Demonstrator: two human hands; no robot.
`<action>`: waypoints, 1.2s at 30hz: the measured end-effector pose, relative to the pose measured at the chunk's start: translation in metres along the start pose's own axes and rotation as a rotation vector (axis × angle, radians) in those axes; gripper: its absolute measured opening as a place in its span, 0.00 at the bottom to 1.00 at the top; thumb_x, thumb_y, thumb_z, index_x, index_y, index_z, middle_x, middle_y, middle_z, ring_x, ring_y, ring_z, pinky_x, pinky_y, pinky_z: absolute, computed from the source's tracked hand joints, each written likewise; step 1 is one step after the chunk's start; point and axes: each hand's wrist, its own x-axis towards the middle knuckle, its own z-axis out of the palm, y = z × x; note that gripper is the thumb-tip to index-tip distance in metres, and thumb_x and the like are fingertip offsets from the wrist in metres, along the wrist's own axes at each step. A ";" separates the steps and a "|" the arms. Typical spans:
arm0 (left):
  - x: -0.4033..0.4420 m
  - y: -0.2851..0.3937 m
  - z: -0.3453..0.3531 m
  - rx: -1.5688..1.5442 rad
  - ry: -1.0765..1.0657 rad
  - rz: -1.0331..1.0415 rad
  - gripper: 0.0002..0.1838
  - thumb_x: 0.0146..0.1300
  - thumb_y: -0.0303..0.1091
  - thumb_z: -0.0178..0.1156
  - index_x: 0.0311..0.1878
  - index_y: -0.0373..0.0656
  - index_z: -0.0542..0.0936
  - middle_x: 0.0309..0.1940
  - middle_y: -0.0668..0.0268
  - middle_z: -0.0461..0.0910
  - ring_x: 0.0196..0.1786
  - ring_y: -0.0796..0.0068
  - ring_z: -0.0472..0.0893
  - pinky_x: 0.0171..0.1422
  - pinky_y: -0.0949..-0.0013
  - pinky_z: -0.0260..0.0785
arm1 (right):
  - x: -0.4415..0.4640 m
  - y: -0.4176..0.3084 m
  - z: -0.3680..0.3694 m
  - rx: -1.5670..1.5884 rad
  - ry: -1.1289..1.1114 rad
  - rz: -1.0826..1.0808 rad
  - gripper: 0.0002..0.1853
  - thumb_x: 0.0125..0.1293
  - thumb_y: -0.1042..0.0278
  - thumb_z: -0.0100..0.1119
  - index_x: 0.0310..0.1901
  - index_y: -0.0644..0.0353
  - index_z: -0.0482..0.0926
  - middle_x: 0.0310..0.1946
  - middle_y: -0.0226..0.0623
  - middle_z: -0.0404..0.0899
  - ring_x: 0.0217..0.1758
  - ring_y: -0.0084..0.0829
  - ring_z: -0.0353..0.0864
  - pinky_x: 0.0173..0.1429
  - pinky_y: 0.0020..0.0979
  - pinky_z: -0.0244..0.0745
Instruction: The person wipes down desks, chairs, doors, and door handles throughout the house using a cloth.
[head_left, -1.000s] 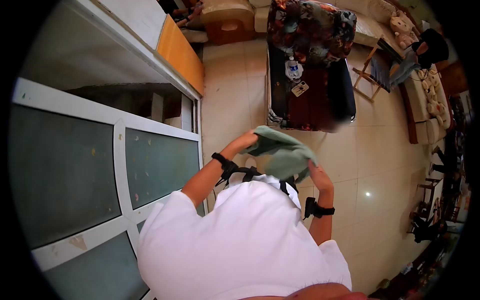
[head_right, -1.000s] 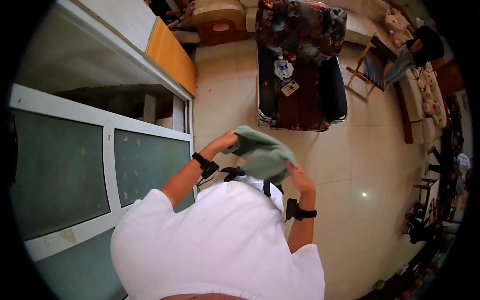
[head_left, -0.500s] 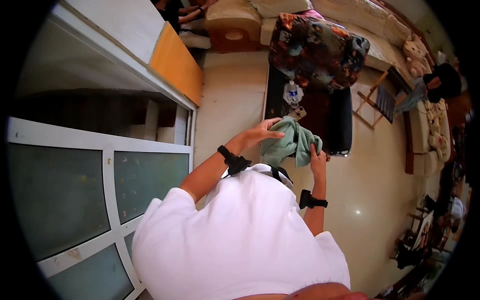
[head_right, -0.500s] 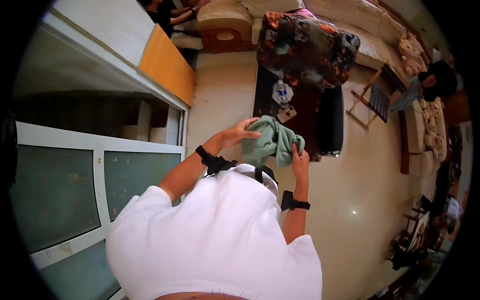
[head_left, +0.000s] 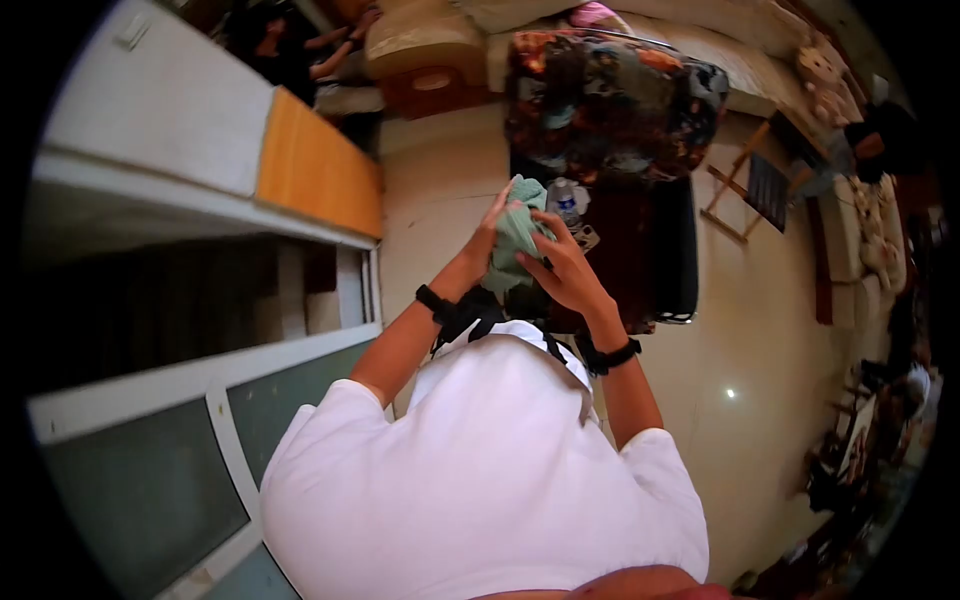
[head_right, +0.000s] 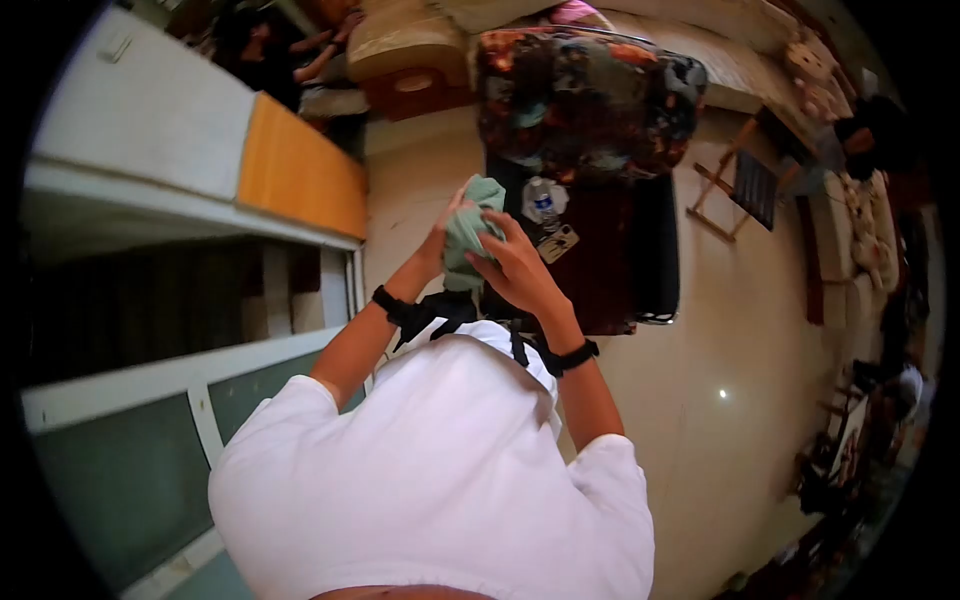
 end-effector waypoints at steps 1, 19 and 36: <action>0.014 0.009 0.004 -0.426 -0.152 -0.070 0.38 0.70 0.51 0.53 0.78 0.49 0.52 0.71 0.63 0.62 0.69 0.66 0.68 0.72 0.63 0.63 | 0.021 0.001 -0.009 0.018 0.125 -0.017 0.26 0.59 0.65 0.69 0.59 0.54 0.76 0.65 0.48 0.64 0.62 0.53 0.68 0.64 0.45 0.67; 0.468 0.080 -0.145 1.293 0.151 0.242 0.23 0.66 0.40 0.51 0.62 0.41 0.72 0.65 0.53 0.71 0.68 0.53 0.67 0.72 0.50 0.55 | 0.387 0.244 -0.089 -0.596 0.558 0.370 0.26 0.53 0.74 0.65 0.57 0.51 0.75 0.57 0.48 0.67 0.57 0.54 0.70 0.55 0.50 0.72; 0.505 0.061 -0.156 1.531 0.003 0.274 0.21 0.55 0.32 0.64 0.54 0.42 0.75 0.45 0.60 0.78 0.50 0.57 0.78 0.52 0.56 0.71 | 0.446 0.330 -0.177 -0.621 0.352 0.953 0.22 0.57 0.57 0.57 0.53 0.54 0.81 0.51 0.53 0.74 0.51 0.57 0.77 0.57 0.52 0.74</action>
